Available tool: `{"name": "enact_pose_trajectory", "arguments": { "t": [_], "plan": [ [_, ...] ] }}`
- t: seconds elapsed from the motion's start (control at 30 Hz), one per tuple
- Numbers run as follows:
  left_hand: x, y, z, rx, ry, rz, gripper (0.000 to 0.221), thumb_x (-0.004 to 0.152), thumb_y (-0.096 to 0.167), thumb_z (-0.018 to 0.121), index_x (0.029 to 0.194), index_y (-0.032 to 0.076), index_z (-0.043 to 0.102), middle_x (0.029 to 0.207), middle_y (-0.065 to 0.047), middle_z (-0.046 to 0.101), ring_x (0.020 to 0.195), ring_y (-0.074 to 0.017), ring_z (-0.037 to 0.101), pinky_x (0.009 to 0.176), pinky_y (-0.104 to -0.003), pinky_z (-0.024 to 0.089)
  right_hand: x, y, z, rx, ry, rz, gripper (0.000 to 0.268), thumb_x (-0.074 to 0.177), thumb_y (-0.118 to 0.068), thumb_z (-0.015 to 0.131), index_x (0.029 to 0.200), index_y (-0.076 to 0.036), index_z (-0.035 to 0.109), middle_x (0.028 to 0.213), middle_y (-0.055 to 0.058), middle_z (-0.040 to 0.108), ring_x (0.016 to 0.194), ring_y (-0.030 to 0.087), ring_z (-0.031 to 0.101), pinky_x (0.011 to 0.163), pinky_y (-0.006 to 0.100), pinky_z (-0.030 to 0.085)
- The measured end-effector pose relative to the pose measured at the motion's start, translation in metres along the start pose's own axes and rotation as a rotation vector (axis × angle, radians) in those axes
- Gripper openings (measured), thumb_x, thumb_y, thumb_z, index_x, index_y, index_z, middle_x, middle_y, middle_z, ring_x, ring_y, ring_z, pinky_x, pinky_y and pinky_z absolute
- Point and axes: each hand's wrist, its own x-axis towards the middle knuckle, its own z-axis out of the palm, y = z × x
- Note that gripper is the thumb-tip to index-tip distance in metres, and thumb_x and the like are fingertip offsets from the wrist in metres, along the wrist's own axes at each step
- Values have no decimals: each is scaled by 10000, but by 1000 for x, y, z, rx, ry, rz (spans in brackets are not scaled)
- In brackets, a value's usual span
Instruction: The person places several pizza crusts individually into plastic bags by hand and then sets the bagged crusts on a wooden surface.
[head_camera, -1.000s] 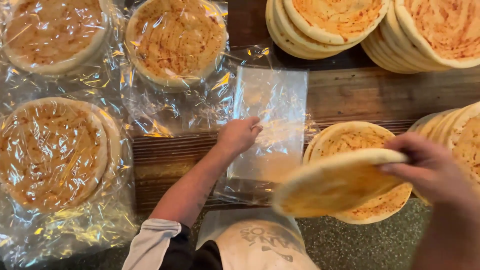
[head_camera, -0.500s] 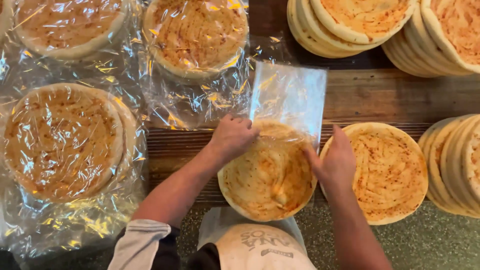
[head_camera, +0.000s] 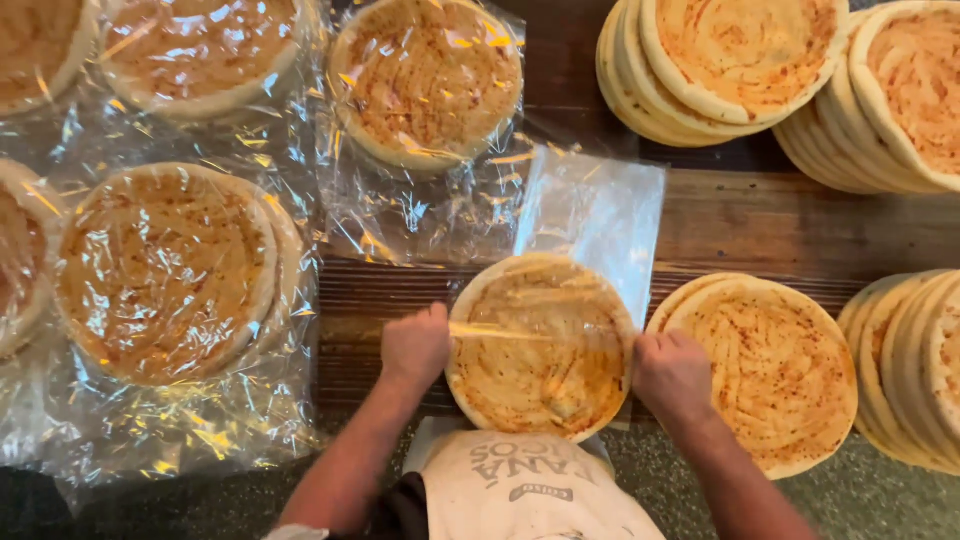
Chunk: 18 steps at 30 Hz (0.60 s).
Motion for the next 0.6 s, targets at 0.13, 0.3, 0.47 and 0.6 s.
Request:
{"name": "enact_pose_trajectory", "arguments": {
  "t": [0.13, 0.3, 0.47, 0.6],
  "plan": [
    [-51, 17, -29, 52, -164, -54, 70, 790, 235, 614, 806, 177, 650, 710, -54, 707, 618, -311, 708, 519, -464, 538, -56, -30, -21, 357, -656, 260, 109, 826, -180, 579, 727, -175, 624, 716, 32, 648, 695, 223, 585, 626, 400, 498],
    [-61, 13, -104, -228, -243, -179, 181, 852, 376, 522, 931, 238, 609, 792, -120, 727, 745, -424, 706, 614, -591, 523, -40, -5, -81, 893, -585, 1017, 173, 795, -221, 776, 924, -149, 864, 905, 23, 837, 880, 162, 736, 883, 288, 516],
    [-52, 39, -359, -538, 611, 460, 130, 897, 86, 546, 959, 34, 649, 652, -83, 594, 513, -268, 553, 529, -408, 452, 17, 96, -169, 1060, 300, 717, 378, 1140, -311, 417, 1046, -19, 639, 979, 126, 649, 827, 190, 602, 756, 275, 443],
    [-35, 46, -427, -356, 677, 530, 93, 957, 147, 607, 984, 60, 626, 697, -87, 597, 539, -279, 561, 492, -426, 420, 8, 242, -72, 977, 278, 451, 255, 1095, -92, 660, 1325, -21, 577, 1383, 159, 594, 1314, 256, 592, 1270, 396, 497]
  ]
}}
